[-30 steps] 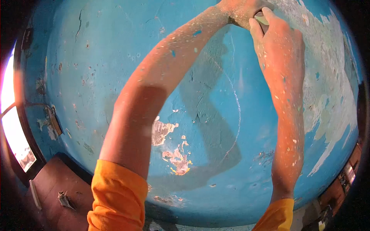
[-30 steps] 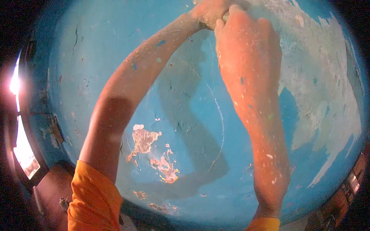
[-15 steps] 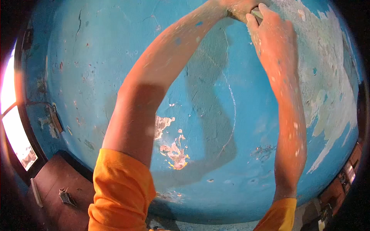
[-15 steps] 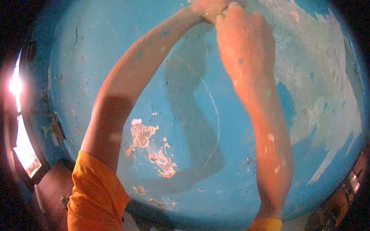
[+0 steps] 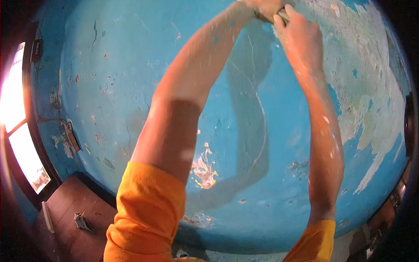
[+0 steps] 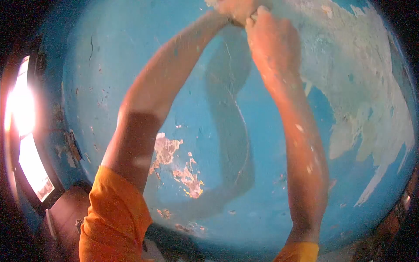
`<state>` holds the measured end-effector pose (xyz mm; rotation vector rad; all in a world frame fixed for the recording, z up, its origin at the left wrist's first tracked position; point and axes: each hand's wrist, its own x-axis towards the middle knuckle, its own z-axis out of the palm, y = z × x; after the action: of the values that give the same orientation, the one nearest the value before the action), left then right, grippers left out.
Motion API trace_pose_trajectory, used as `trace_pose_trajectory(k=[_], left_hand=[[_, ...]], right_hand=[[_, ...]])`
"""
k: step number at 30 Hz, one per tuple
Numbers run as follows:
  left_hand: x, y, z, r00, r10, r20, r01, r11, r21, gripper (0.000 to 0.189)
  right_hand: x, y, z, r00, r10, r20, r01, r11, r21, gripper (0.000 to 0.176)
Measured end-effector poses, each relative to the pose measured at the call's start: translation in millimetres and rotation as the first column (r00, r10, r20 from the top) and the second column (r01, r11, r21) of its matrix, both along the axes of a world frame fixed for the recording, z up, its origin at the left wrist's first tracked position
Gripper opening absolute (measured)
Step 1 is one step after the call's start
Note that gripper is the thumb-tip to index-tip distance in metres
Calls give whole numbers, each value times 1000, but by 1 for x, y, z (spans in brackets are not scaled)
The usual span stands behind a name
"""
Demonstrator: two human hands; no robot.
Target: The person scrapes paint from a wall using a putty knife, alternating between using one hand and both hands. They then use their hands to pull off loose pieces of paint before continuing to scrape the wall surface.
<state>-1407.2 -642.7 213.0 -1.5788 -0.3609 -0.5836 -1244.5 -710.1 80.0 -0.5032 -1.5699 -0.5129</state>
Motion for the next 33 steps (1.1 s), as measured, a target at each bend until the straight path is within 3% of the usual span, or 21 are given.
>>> trace_pose_trajectory(k=[1,6,8,10,12,14,16,17,18,20,21,22,24,25,26,27,28,29,31,32,33], left_hand=[[5,-8,-1,980,198,21,-197,978,-69,54],[-4,-19,12,978,203,49,-198,976,-91,54],[-19,-10,14,977,197,85,-186,975,-123,54],[-24,-12,17,972,228,55,-220,968,-123,51],[-17,-31,6,995,-16,-96,5,994,-107,48],[-18,-29,-3,990,-135,-33,125,971,-201,47],[-19,-16,16,980,28,-194,-2,991,134,46],[-18,-17,13,989,57,-136,-32,983,183,46],[-14,-16,9,989,49,-140,-24,985,172,46],[-6,-31,5,988,156,-5,-153,965,-212,52],[-8,-35,-6,992,-117,40,124,953,-276,53],[-10,-23,-6,993,-108,46,117,954,-277,53],[-5,7,11,914,-398,-79,398,917,-14,50],[14,-21,-16,932,-334,141,360,895,-264,47],[9,-21,-13,931,-337,142,364,890,-275,47],[7,-17,-4,982,-180,51,187,965,-186,46],[10,-13,4,999,-14,-32,11,998,-68,45],[15,-10,-7,981,-182,-61,176,980,-94,41],[22,-11,-26,996,-90,-22,86,987,-137,41],[23,-9,-38,1000,6,16,-3,983,-183,42],[26,0,-43,1000,-22,12,22,998,-52,42]], right_hand=[[-2,4,0,999,-53,-4,53,999,2,25],[-21,-8,0,977,-164,-140,190,961,202,26],[-29,3,18,999,8,-32,-6,998,61,25],[-20,-7,1,998,-43,-48,47,995,89,23],[-18,-24,-4,994,-82,-66,89,989,114,22],[-20,-28,-9,987,-151,-51,155,983,101,20],[-23,1,15,996,-86,-12,86,992,87,20],[-20,6,22,1000,-19,16,18,997,73,20],[-14,11,17,1000,-26,13,25,998,62,20],[-8,0,8,1000,16,-1,-16,987,158,21],[-10,-4,5,1000,25,-8,-23,986,164,21],[-14,-6,0,991,-111,-78,126,966,226,20],[-13,-9,11,958,-239,-160,277,917,287,20],[-3,-5,26,985,-165,-57,172,973,152,20],[8,-1,34,996,-81,21,81,997,2,20],[6,13,22,998,-60,-1,57,953,299,23],[18,4,14,997,-79,-17,80,951,297,23],[27,-13,-2,998,-66,20,62,985,161,23],[19,1,-13,981,-172,92,178,983,-55,27],[17,21,-17,980,-169,109,177,982,-71,27],[22,40,-18,999,-20,42,18,998,54,29]])
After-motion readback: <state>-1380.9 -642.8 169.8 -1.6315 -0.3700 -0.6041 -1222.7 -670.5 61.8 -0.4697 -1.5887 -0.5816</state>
